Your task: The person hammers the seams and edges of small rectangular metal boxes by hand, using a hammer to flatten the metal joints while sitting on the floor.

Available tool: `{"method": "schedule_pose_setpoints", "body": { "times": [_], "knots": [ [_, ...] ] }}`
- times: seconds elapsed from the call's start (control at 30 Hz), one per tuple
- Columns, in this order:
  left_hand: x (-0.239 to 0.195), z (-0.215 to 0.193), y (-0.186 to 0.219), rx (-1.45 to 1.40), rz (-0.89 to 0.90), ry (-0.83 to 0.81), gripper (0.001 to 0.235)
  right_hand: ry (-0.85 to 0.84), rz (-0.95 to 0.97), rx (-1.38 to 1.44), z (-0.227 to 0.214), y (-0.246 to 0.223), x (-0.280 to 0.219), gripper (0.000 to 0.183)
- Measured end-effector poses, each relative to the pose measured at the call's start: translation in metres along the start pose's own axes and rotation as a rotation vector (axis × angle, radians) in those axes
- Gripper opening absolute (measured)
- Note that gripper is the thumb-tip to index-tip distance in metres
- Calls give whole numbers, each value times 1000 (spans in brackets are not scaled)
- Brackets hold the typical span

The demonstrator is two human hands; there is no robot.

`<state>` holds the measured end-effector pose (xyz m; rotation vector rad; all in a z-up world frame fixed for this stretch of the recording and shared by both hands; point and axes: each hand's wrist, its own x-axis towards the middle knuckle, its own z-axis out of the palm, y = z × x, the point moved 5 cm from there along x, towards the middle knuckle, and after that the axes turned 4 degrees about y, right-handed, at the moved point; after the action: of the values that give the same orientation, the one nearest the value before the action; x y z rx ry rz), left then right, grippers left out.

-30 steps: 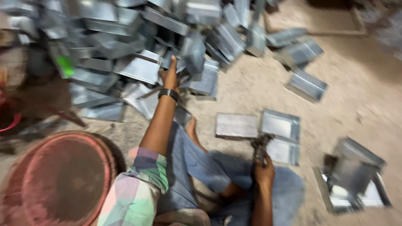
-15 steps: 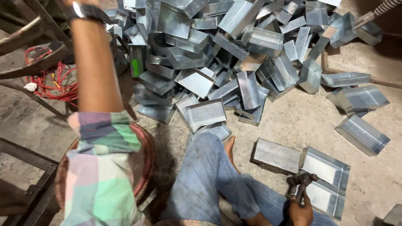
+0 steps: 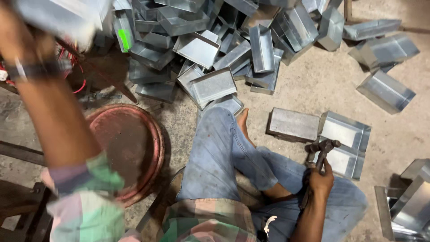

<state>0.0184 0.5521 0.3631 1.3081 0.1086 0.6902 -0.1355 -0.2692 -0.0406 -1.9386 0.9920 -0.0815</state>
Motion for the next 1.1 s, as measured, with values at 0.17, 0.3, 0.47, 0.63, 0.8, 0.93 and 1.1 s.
{"method": "schedule_pose_setpoints", "body": {
  "times": [0.17,0.3,0.47,0.63,0.8,0.93,1.1],
  "knots": [
    [-125,23,-47,148,-212,-29,54,-3,-63,7,3,4,0,61],
    [-169,83,-116,95,-377,-70,40,34,-148,-34,4,9,7,56],
    [-194,201,-233,-20,-743,-100,21,-12,-20,400,-15,-10,-26,54],
    [-316,380,-331,-245,-999,-395,31,171,-206,551,-119,-57,-97,59],
    [-553,526,-369,92,-1236,-767,56,555,-284,712,-246,-52,-191,56],
    [-759,563,-330,308,-1163,-866,87,775,-393,530,-317,-56,-251,40],
    [-900,552,-316,474,-1083,-1141,119,908,-137,299,-341,-51,-279,46]
  ]
}}
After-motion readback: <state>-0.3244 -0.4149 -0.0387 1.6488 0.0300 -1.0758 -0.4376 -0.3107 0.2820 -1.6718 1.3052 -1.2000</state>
